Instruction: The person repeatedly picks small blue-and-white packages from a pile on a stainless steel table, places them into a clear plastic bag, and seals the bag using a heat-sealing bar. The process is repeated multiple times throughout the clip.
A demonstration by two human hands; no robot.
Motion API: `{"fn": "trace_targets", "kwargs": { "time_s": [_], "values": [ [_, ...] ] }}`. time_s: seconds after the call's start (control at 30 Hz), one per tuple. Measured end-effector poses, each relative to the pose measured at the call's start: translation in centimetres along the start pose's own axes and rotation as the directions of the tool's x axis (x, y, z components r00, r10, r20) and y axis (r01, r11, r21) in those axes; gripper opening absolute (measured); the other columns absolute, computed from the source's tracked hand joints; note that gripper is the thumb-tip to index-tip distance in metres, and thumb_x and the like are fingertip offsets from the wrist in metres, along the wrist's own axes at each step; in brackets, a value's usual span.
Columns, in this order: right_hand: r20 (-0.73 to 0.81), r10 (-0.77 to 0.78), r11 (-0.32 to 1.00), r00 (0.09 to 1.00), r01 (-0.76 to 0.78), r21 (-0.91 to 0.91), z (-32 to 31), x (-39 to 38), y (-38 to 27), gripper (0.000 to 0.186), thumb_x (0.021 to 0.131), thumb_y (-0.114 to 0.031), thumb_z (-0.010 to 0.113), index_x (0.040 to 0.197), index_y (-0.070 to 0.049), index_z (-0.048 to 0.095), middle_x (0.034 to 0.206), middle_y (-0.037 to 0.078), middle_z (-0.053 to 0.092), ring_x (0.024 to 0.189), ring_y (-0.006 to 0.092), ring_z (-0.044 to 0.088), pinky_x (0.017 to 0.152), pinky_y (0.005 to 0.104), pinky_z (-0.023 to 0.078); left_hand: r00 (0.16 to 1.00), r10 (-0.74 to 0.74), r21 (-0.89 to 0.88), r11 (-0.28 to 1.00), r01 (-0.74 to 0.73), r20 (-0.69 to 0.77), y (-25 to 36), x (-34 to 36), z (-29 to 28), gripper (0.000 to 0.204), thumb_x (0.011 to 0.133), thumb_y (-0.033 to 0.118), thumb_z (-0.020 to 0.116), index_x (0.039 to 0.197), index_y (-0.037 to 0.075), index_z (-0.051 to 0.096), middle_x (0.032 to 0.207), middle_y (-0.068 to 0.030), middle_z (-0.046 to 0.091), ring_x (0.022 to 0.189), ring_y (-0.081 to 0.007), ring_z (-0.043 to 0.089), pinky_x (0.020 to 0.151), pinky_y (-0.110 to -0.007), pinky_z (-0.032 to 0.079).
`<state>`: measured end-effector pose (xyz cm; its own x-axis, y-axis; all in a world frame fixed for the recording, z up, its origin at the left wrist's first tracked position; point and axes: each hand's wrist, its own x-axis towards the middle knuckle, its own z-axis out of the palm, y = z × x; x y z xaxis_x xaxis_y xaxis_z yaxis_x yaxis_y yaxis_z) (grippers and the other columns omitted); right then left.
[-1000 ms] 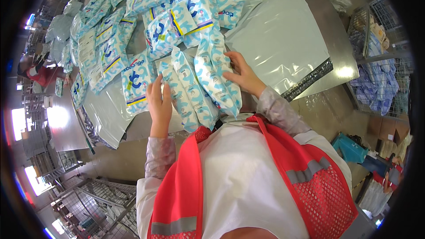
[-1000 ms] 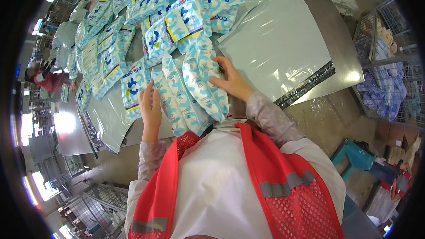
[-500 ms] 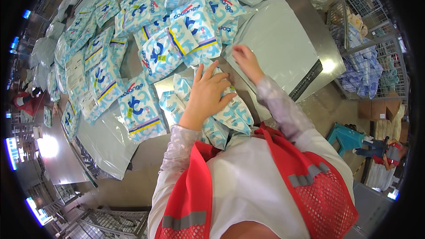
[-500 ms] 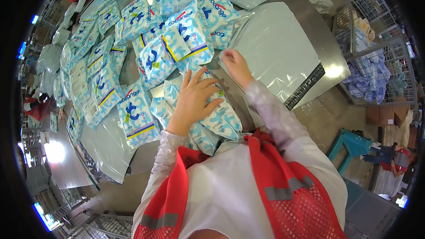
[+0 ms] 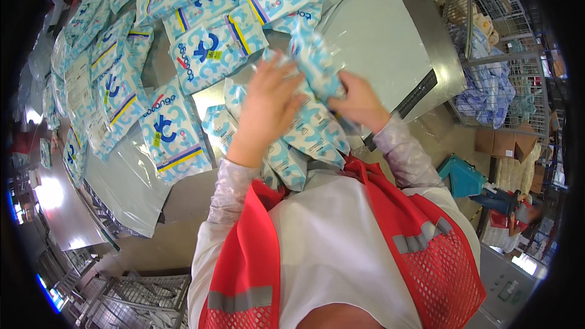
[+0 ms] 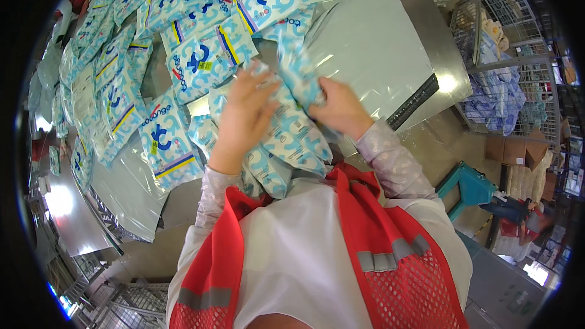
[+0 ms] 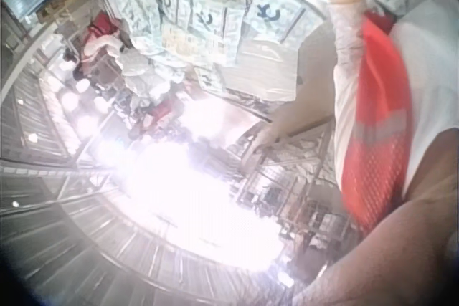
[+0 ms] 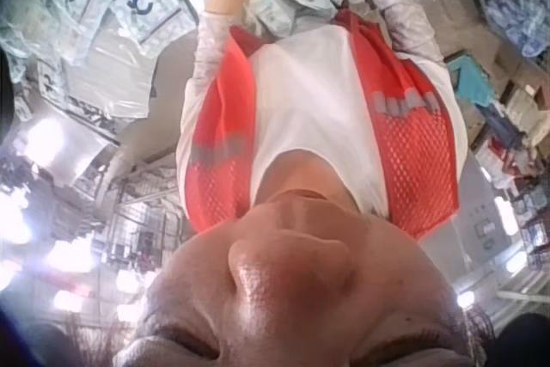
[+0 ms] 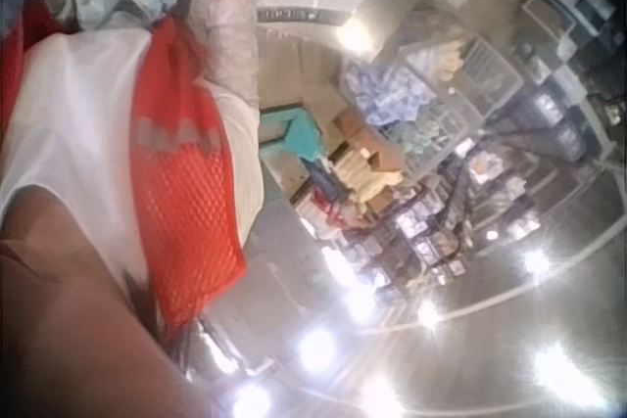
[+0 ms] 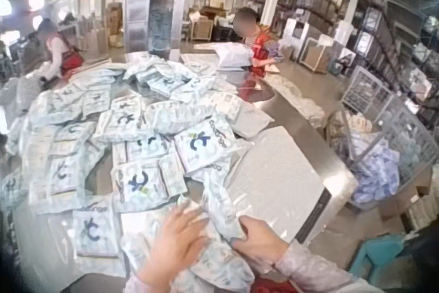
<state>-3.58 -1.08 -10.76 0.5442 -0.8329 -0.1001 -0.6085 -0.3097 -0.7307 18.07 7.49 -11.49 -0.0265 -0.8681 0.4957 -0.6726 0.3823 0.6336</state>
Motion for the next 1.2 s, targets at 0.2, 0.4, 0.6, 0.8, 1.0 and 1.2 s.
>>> {"fn": "trace_targets", "kwargs": {
  "time_s": [0.2,0.4,0.6,0.8,1.0,1.2],
  "values": [
    [0.022,-0.029,0.923,0.999,0.018,0.385,1.6,-2.1,3.2,0.042,0.085,-0.021,0.070,0.119,-0.003,0.053,0.128,0.013,0.052,0.122,0.0247,0.053,0.093,0.0346,0.048,0.538,-0.317,-0.088,0.909,0.408,-0.781,-2.2,-9.1,-3.6,0.037,0.104,0.023,0.046,0.135,0.003,0.047,0.136,-0.0144,0.049,0.127,-0.0284,0.045,0.108,-0.043,0.036],
    [0.269,0.015,0.424,0.963,-0.250,0.871,2.8,-1.0,2.4,0.059,0.099,-0.034,0.058,0.145,-0.005,0.037,0.149,0.010,0.039,0.135,0.0216,0.040,0.113,0.0348,0.032,0.395,-0.881,-0.963,-0.203,0.179,0.260,-2.9,-18.7,-0.5,0.045,0.104,0.024,0.046,0.143,0.003,0.038,0.134,-0.0110,0.052,0.123,-0.0195,0.050,0.105,-0.037,0.041],
    [0.199,0.023,0.649,0.980,-0.166,0.743,9.1,-3.3,6.7,0.068,0.104,-0.042,0.046,0.156,-0.005,0.022,0.154,0.009,0.033,0.138,0.0177,0.032,0.117,0.0327,0.025,0.428,-0.828,-0.927,-0.274,0.255,0.363,-2.3,-19.9,1.5,0.044,0.103,0.022,0.047,0.142,0.003,0.039,0.133,-0.0114,0.053,0.120,-0.0203,0.052,0.103,-0.037,0.043],
    [0.078,0.120,0.388,0.990,-0.119,0.914,8.0,-9.4,5.5,0.067,0.106,-0.040,0.040,0.157,-0.003,0.017,0.157,0.012,0.029,0.141,0.0200,0.030,0.117,0.0329,0.022,0.471,-0.767,-0.869,-0.221,0.444,0.436,-1.6,-18.5,3.1,0.043,0.103,0.019,0.048,0.142,0.002,0.040,0.132,-0.0117,0.055,0.118,-0.0210,0.054,0.100,-0.037,0.045],
    [-0.073,0.209,0.577,0.975,-0.062,0.815,-6.2,-10.8,7.3,0.068,0.101,-0.037,0.048,0.153,0.000,0.024,0.151,0.015,0.036,0.139,0.0227,0.034,0.115,0.0325,0.026,0.511,-0.651,-0.760,-0.161,0.630,0.561,3.1,-13.9,11.1,0.042,0.102,0.017,0.048,0.141,0.002,0.041,0.131,-0.0120,0.056,0.115,-0.0218,0.056,0.098,-0.038,0.047],
    [-0.023,0.368,0.545,0.929,-0.196,0.815,-15.9,-17.9,21.0,0.065,0.100,-0.028,0.053,0.153,-0.004,0.026,0.151,0.013,0.037,0.137,0.0233,0.037,0.114,0.0355,0.029,0.497,-0.639,-0.693,-0.080,0.716,0.587,13.2,-9.7,24.2,0.042,0.102,0.014,0.049,0.141,0.001,0.042,0.130,-0.0124,0.057,0.113,-0.0225,0.059,0.096,-0.038,0.049]
  ]
}}
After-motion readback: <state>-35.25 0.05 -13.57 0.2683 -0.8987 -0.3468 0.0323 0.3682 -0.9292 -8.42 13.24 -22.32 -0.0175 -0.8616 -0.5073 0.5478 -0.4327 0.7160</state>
